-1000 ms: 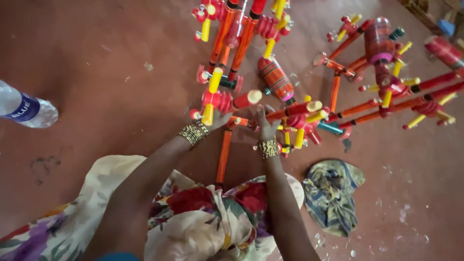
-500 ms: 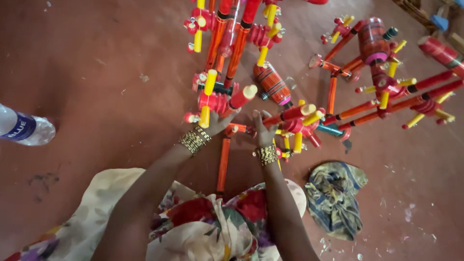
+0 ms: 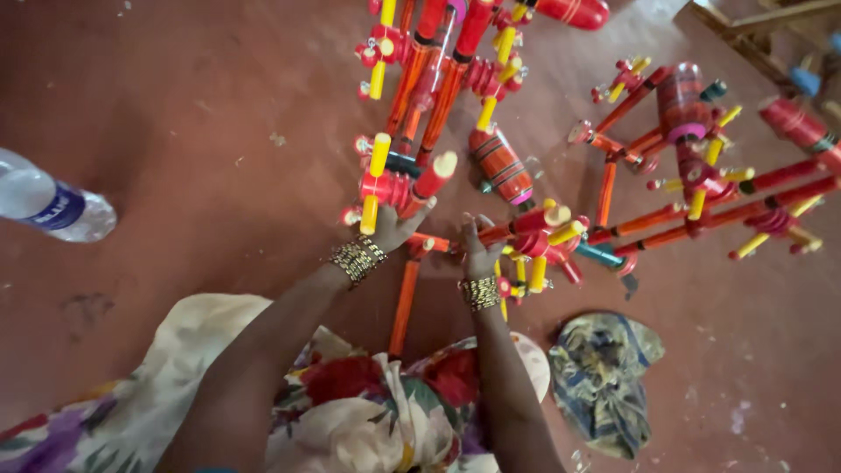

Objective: The person assembles colorful wooden toy parts by hand, fitting rods and crosspieces together. The person handles multiple toy components, aligns them, and secures them into assembled units on the floor.

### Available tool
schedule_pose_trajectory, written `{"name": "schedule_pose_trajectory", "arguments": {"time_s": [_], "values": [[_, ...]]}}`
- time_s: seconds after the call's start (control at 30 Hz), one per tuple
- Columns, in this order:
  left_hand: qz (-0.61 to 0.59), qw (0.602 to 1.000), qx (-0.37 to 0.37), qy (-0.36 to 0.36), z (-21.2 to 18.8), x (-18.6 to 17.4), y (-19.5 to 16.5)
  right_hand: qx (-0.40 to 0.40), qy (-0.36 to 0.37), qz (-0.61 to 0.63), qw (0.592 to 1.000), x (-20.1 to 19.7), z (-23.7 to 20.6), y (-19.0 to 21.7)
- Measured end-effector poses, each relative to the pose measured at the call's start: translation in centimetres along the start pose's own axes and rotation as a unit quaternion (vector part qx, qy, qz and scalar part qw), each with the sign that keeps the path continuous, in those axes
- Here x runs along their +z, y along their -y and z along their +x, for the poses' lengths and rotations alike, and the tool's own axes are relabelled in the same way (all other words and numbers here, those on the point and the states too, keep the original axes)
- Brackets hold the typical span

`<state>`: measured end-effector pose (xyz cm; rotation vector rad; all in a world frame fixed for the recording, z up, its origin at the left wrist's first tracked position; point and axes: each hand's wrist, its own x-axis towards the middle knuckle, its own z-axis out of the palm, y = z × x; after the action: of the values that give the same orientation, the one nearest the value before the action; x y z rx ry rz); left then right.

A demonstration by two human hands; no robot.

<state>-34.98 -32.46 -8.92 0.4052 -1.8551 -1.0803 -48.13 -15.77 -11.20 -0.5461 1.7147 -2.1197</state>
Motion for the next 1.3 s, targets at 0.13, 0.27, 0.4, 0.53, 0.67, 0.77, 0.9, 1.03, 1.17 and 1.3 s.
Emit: {"name": "schedule_pose_trajectory", "arguments": {"time_s": [0.13, 0.27, 0.4, 0.53, 0.67, 0.77, 0.9, 1.03, 1.17, 1.3], "values": [[0.044, 0.997, -0.048, 0.041, -0.3, -1.2, -1.6, -0.017, -0.022, -0.081, 0.996, -0.5, -0.2, -1.2], [0.086, 0.944, -0.253, 0.196, 0.7, -2.0, -3.9, -0.018, 0.017, -0.023, 0.999, 0.1, -0.2, 1.4], [-0.019, 0.976, -0.131, 0.174, 1.6, -4.0, -6.1, -0.102, 0.074, -0.051, 0.991, 1.3, -0.7, 5.2], [-0.066, 0.984, -0.093, 0.138, 2.5, -3.6, -6.8, -0.14, 0.098, -0.069, 0.983, 1.9, -0.5, 6.7], [0.26, 0.95, 0.163, 0.061, 2.9, -1.9, -5.2, -0.052, 0.08, -0.031, 0.995, 1.9, 0.2, 5.9], [0.378, 0.859, 0.344, 0.038, 2.5, -1.0, -3.3, -0.059, 0.063, -0.044, 0.995, 1.6, 0.8, 4.9], [0.471, 0.795, 0.382, -0.001, 1.1, -0.5, -1.6, -0.062, 0.06, -0.035, 0.996, 1.5, 0.9, 4.2], [0.439, 0.828, 0.344, 0.055, 1.0, -0.5, -1.7, -0.047, 0.032, -0.037, 0.998, 2.1, 0.2, 4.7], [0.423, 0.835, 0.348, 0.046, 2.3, -1.0, -2.7, -0.062, 0.046, -0.057, 0.995, 2.6, 0.2, 5.7], [-0.035, 0.988, -0.069, 0.13, 2.8, -1.7, -4.3, -0.066, 0.041, -0.126, 0.989, 2.0, 0.4, 5.8]]}}
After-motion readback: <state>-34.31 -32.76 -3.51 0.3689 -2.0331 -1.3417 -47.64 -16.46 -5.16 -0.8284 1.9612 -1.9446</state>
